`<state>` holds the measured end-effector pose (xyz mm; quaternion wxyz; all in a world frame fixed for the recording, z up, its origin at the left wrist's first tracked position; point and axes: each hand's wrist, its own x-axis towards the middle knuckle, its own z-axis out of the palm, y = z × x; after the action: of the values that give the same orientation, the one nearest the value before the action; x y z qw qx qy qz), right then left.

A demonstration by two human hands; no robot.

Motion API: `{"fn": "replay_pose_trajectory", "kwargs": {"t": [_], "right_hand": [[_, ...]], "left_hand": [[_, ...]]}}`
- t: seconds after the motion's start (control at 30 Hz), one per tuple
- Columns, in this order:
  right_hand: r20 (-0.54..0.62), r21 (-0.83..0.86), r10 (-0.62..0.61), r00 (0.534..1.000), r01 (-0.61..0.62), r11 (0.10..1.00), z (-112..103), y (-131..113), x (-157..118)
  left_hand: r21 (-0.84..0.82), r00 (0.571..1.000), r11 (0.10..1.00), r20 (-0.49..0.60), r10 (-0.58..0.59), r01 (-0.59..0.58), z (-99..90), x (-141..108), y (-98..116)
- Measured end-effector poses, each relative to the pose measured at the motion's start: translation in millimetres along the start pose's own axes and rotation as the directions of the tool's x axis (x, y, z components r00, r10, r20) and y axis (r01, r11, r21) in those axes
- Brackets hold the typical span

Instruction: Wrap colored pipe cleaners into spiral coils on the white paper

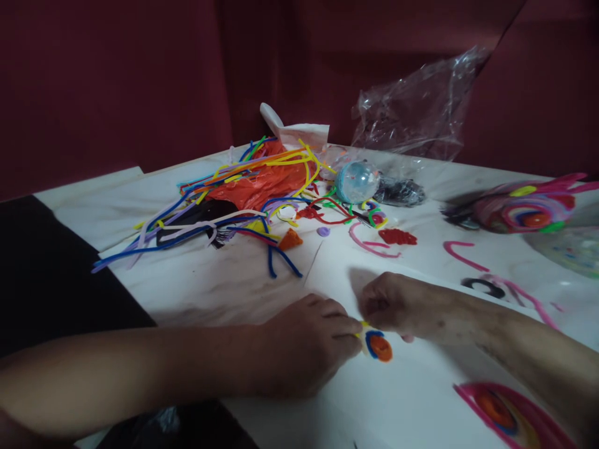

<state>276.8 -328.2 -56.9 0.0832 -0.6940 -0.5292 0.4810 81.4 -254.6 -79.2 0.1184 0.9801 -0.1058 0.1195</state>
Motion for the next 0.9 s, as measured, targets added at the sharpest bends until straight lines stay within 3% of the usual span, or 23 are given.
{"fn": "replay_pose_trajectory", "kwargs": {"t": [0.37,0.7,0.9], "right_hand": [[-0.019,-0.133,0.044,0.999,-0.046,0.99,0,-9,0],[-0.024,-0.112,0.029,0.999,-0.032,0.993,1,6,7],[-0.044,-0.189,0.027,0.999,-0.035,0.981,5,-1,2]], "left_hand": [[0.048,0.996,0.999,0.082,-0.024,0.02,-7.7,-1,5],[0.065,0.999,0.998,0.049,-0.011,0.008,-6.3,-1,7],[0.071,0.998,0.997,0.059,-0.022,0.018,-9.7,-2,9]]}}
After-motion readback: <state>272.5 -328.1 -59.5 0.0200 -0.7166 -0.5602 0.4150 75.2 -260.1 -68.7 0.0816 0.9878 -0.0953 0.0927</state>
